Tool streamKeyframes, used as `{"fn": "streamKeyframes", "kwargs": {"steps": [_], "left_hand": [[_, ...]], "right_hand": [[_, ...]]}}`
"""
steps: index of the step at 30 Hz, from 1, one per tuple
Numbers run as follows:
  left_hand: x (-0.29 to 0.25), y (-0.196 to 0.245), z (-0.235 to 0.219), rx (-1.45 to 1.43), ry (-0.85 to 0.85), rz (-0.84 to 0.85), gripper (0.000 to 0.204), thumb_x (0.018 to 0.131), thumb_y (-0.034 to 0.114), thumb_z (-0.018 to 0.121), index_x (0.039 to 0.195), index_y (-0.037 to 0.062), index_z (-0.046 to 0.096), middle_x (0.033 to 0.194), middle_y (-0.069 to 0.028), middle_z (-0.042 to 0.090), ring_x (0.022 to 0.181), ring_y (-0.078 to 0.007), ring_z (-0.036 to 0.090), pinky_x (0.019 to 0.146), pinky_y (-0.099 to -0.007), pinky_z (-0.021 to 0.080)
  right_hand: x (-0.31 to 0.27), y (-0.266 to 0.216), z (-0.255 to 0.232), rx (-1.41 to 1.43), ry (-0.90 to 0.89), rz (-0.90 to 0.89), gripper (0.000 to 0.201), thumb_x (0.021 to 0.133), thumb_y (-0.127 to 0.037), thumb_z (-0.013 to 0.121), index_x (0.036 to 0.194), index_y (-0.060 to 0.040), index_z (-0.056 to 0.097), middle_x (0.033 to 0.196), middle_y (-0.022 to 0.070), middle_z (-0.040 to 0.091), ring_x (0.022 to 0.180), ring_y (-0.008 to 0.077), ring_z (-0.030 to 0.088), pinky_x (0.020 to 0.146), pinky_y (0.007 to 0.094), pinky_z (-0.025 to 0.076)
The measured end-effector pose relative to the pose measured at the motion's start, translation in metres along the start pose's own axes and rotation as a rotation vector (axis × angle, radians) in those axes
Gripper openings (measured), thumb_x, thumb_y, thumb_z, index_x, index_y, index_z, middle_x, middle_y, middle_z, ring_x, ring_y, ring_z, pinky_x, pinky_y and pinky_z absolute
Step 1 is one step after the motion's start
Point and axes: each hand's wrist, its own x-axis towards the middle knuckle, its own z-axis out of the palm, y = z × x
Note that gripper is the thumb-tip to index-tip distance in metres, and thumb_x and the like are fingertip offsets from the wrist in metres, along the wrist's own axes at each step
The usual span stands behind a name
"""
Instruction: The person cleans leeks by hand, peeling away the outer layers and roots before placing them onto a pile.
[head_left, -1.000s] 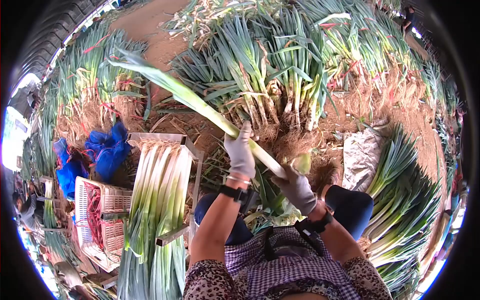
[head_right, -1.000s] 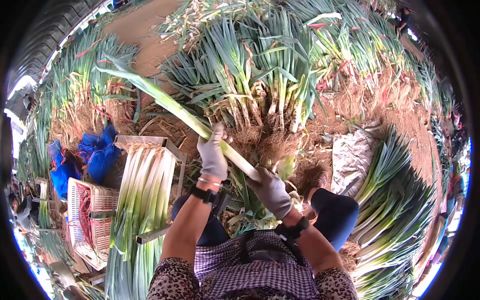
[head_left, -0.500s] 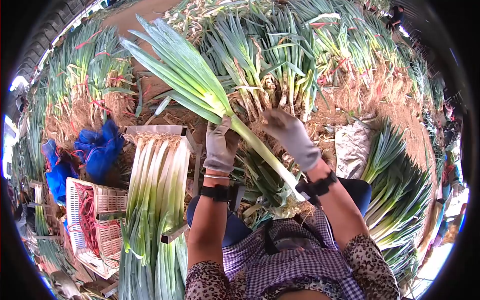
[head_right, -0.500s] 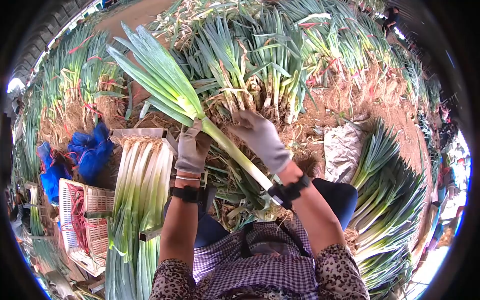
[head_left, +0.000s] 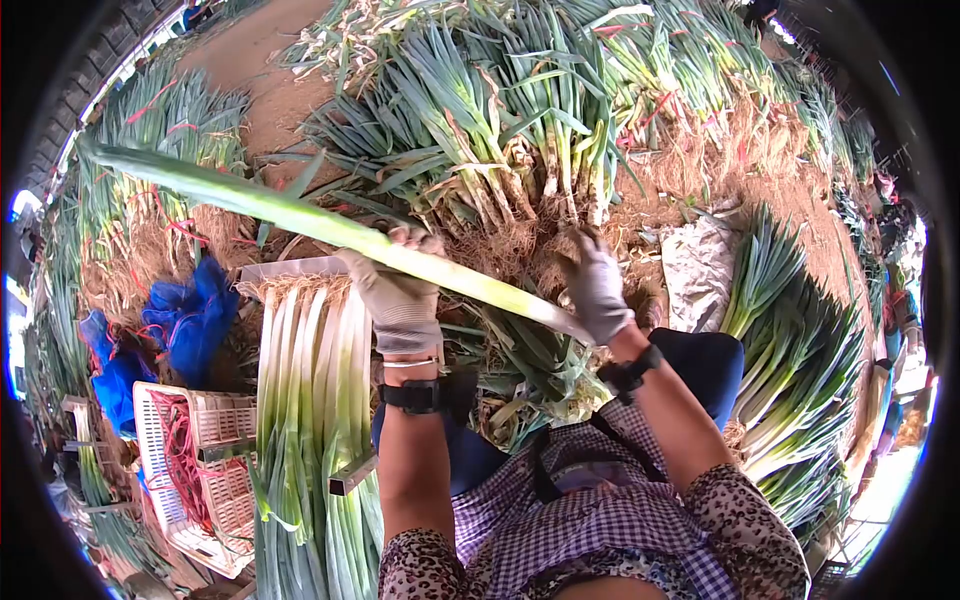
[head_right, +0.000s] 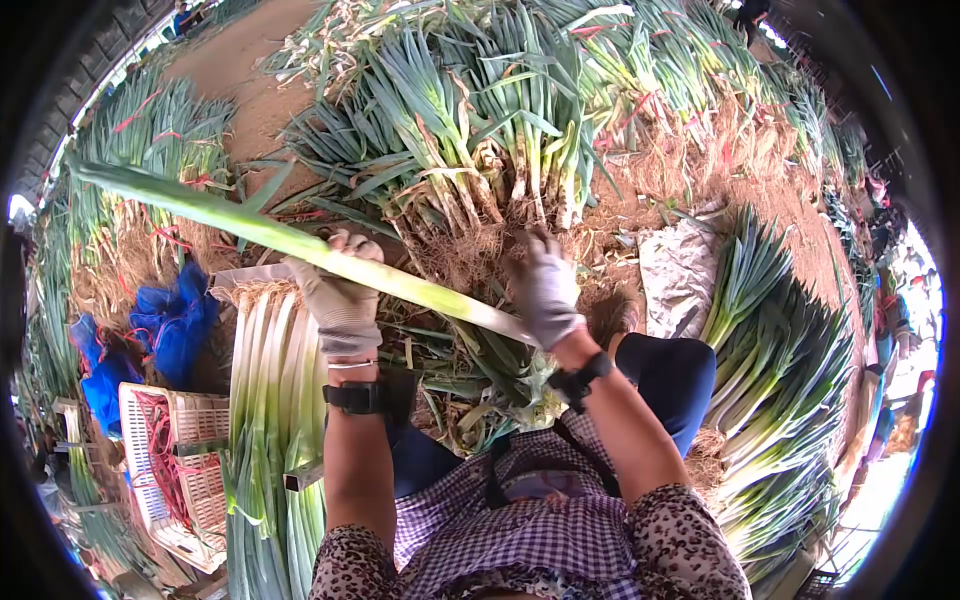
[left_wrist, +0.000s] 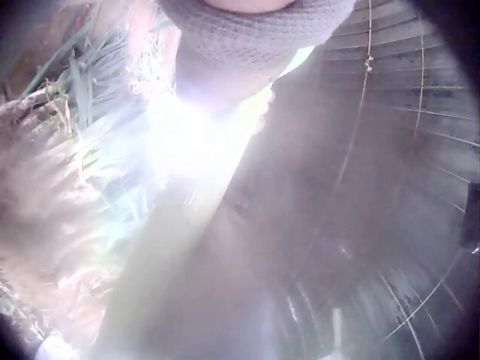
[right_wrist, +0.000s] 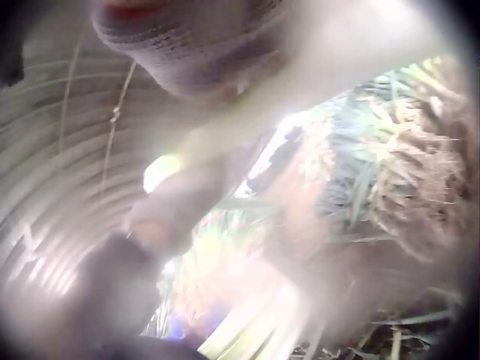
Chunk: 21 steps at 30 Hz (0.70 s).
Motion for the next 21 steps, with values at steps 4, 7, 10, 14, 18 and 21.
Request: {"fn": "streamKeyframes", "kwargs": {"steps": [4,7,10,14,18,21], "left_hand": [[0.001,0.002,0.008,-0.04,-0.124,-0.034,0.052,0.081,0.059,0.063,0.092,0.0086,0.055,0.08,-0.0037,0.052,0.071,-0.0162,0.047,0.067,-0.0306,0.041],[-0.002,-0.016,0.007,0.224,0.122,0.152,0.057,0.08,0.069,0.058,0.091,0.0125,0.058,0.081,-0.0028,0.055,0.068,-0.0171,0.053,0.066,-0.0323,0.048],[-0.005,-0.03,-0.017,-0.224,0.028,-0.015,0.054,0.083,0.067,0.056,0.101,0.016,0.061,0.084,-0.0039,0.059,0.07,-0.0181,0.057,0.071,-0.0351,0.052],[0.003,-0.037,-0.022,-0.029,0.155,0.131,0.053,0.083,0.065,0.057,0.105,0.018,0.064,0.084,-0.0043,0.06,0.074,-0.0185,0.057,0.076,-0.0363,0.051],[0.003,-0.027,-0.014,-0.021,-0.253,-0.022,0.057,0.078,0.066,0.06,0.105,0.0161,0.063,0.083,-0.0059,0.06,0.083,-0.0235,0.053,0.087,-0.042,0.046],[-0.006,-0.017,0.003,0.07,-0.112,0.048,0.053,0.079,0.057,0.066,0.108,0.0134,0.061,0.085,-0.0077,0.06,0.081,-0.0245,0.054,0.09,-0.0454,0.047]], "right_hand": [[0.005,-0.02,-0.036,0.319,0.207,-0.015,0.031,0.085,-0.008,0.066,0.115,-0.002,0.059,0.11,0.0169,0.062,0.104,0.0312,0.058,0.087,0.039,0.05],[0.009,-0.113,-0.022,0.693,0.161,-0.411,0.045,0.075,0.001,0.07,0.117,-0.005,0.054,0.119,0.0173,0.054,0.114,0.0338,0.05,0.094,0.045,0.045],[0.012,-0.182,-0.03,0.885,0.101,-0.377,0.042,0.077,0.001,0.065,0.117,-0.004,0.053,0.122,0.0181,0.05,0.118,0.0345,0.049,0.097,0.0432,0.041],[0.019,-0.166,-0.024,0.845,-0.006,-0.246,0.044,0.078,-0.005,0.068,0.12,-0.0018,0.053,0.124,0.021,0.049,0.12,0.0377,0.047,0.098,0.0463,0.042],[0.021,-0.062,-0.027,0.329,0.059,-0.072,0.041,0.082,-0.003,0.065,0.122,-0.002,0.054,0.126,0.023,0.05,0.115,0.0385,0.052,0.099,0.0441,0.045],[-0.018,0.084,-0.017,-0.164,-0.039,0.29,0.044,0.086,-0.007,0.064,0.128,-0.0021,0.052,0.131,0.0214,0.052,0.119,0.0356,0.052,0.099,0.0376,0.045]]}}
